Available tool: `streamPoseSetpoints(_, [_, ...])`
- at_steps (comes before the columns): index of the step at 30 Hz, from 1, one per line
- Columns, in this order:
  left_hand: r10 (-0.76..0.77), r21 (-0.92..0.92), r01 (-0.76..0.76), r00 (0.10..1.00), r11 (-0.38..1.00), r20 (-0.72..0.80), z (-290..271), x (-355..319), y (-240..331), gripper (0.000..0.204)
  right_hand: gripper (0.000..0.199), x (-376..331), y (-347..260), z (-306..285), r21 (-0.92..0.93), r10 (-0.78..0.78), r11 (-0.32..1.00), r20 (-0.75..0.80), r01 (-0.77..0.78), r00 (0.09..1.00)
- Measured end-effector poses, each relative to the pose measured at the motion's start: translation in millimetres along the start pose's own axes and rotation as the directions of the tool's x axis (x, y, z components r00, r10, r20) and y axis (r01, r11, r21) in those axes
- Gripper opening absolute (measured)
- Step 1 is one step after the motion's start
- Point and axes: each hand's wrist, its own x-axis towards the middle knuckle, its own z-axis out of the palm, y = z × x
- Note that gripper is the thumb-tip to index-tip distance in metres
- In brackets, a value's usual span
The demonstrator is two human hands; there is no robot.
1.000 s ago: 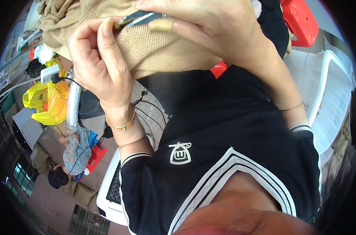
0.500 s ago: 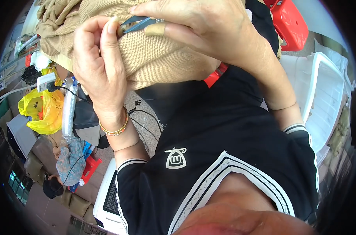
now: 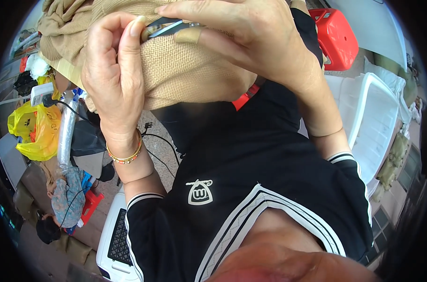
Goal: Trimming loose threads from buttons on a tan sweater using small snips.
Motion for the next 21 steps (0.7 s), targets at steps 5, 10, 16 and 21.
streamPoseSetpoints(5, [0.007,0.043,-0.007,1.0,0.999,0.011,-2,0,0,0.009,0.027,4,3,0,-0.031,-0.055,0.998,-0.033,0.054,0.998])
streamPoseSetpoints(10, [-0.033,-0.022,0.034,0.997,0.999,0.066,-8,-4,-12,0.012,0.034,3,15,7,-0.145,-0.275,0.956,-0.138,0.255,0.952])
streamPoseSetpoints(16, [-0.007,0.063,0.0,0.994,0.998,0.108,-8,-3,-9,0.013,0.036,2,11,-1,-0.197,-0.279,0.945,-0.073,0.26,0.958])
streamPoseSetpoints(21, [-0.057,-0.118,0.073,0.989,0.99,0.138,-12,-3,-16,0.015,0.034,0,19,10,-0.22,-0.404,0.902,-0.126,0.372,0.906])
